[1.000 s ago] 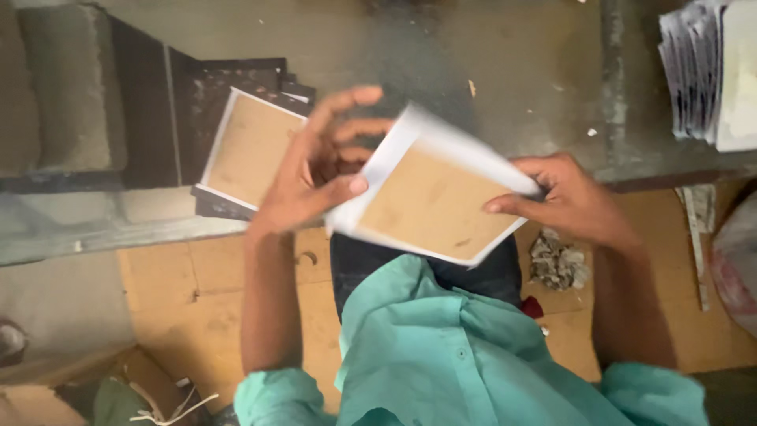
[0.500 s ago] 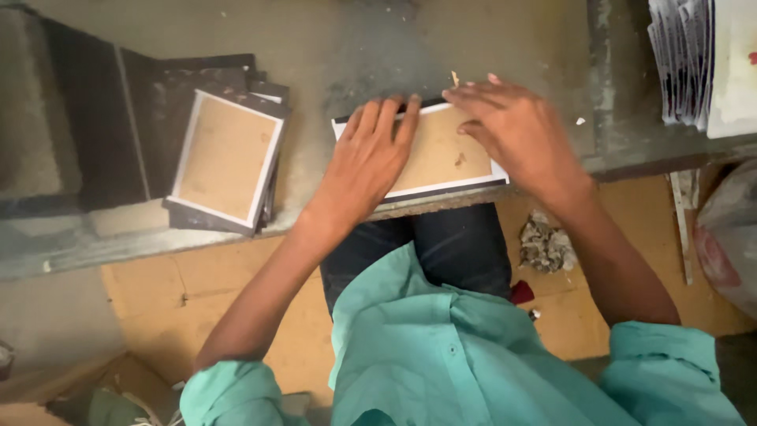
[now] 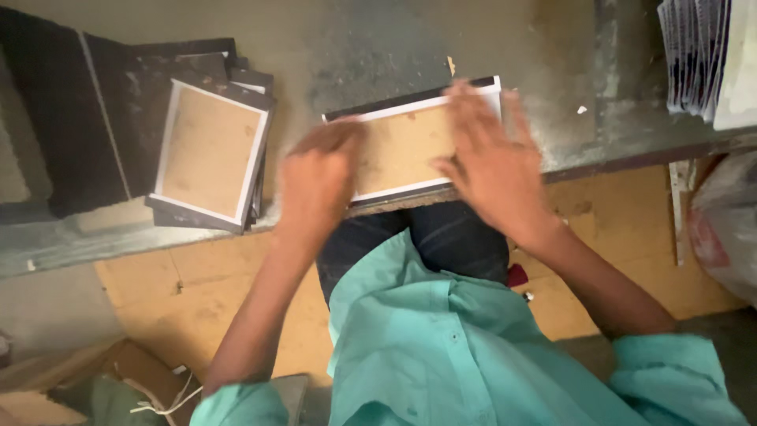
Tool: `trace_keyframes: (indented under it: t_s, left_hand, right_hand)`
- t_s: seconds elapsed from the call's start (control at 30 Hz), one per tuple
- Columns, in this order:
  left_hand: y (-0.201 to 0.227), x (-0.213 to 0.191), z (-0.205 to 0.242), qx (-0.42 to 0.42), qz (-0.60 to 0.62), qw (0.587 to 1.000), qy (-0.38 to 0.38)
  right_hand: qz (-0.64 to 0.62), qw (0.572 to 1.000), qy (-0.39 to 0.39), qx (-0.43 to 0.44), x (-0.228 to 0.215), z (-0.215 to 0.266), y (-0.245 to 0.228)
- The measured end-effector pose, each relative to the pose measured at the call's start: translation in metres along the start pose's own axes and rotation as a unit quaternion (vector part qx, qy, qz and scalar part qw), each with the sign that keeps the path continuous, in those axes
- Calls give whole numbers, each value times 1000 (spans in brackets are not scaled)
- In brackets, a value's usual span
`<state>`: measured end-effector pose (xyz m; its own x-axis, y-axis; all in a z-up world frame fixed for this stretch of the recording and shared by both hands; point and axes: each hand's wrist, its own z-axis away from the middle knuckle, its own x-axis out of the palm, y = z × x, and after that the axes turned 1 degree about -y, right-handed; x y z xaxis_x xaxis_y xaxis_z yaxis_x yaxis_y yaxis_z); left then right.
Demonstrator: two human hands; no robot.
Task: The person assembles small cards by placing a beige insert into a white frame and pressing it onto a dark backing sheet. They repeat this process for multiple cards, stacking the finished items on the table.
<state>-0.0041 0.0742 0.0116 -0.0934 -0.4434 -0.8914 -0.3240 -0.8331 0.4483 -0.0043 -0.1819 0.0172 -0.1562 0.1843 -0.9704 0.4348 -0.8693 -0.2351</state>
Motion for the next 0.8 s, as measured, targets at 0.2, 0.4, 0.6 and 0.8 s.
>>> trace_keyframes:
  t_s: [0.2,0.4,0.6,0.8]
  left_hand:
    - [12,-17,6,-9,-89,990,105]
    - [38,10,-39,-30,-145,986,83]
    - [12,-24,-22,-101,152,973,-140]
    - [24,15,3,-16,593,805,-22]
  right_hand:
    - [-31,990,83,110,-8,14,-5]
    - [-126,990,45,42,14,13,-39]
    - [-315,887,326,88,-2,28,-18]
    - [-715,686,75,107,8,17,-1]
